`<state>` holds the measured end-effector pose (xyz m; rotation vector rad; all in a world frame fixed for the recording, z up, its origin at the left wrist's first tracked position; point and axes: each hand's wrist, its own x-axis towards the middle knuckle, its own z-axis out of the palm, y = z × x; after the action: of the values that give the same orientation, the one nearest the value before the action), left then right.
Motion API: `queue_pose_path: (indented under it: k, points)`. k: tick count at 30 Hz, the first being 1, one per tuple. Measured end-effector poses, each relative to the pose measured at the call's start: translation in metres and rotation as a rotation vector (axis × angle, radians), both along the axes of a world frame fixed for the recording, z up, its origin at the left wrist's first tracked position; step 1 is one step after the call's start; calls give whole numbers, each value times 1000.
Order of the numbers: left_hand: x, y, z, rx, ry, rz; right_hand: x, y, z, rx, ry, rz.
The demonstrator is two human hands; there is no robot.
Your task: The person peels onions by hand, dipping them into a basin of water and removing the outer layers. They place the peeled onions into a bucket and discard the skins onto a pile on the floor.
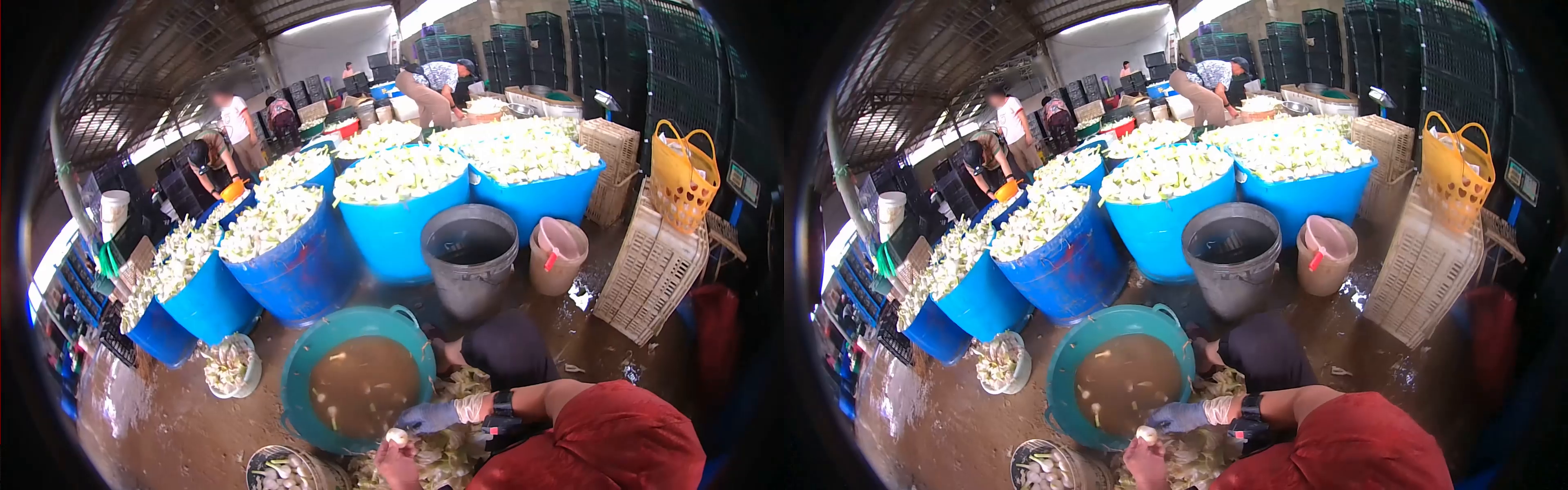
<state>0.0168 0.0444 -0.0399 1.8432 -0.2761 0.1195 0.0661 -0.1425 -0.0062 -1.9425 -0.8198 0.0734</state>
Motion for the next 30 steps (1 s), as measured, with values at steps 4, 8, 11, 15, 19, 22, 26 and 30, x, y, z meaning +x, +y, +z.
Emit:
queue_pose_path:
  k: [4, 8, 11, 15, 19, 22, 26, 30]
  points:
    - [-11, 0, -6, -850, 551, 11, 6, 6, -11, -97, 158, 89]
    - [-2, 33, -88, -1357, 856, 40, -8, 23, -5, -107, 148, -23]
    - [-20, 43, -76, 195, -133, 132, -6, 38, -12, -191, 146, 68]
    - [-30, 46, -49, -305, 417, 182, -10, 50, -22, -140, 239, 155]
    - [-37, 52, -51, -350, 540, 219, -16, 56, -26, -139, 176, 227]
    - [-37, 54, -47, -387, 614, 262, -21, 69, -42, -89, -6, 200]
    - [-40, 66, -77, -393, 641, 217, -22, 74, -56, -21, 116, 284]
    - [-43, 74, -98, -402, 661, 186, -27, 71, -44, -53, 138, 238]
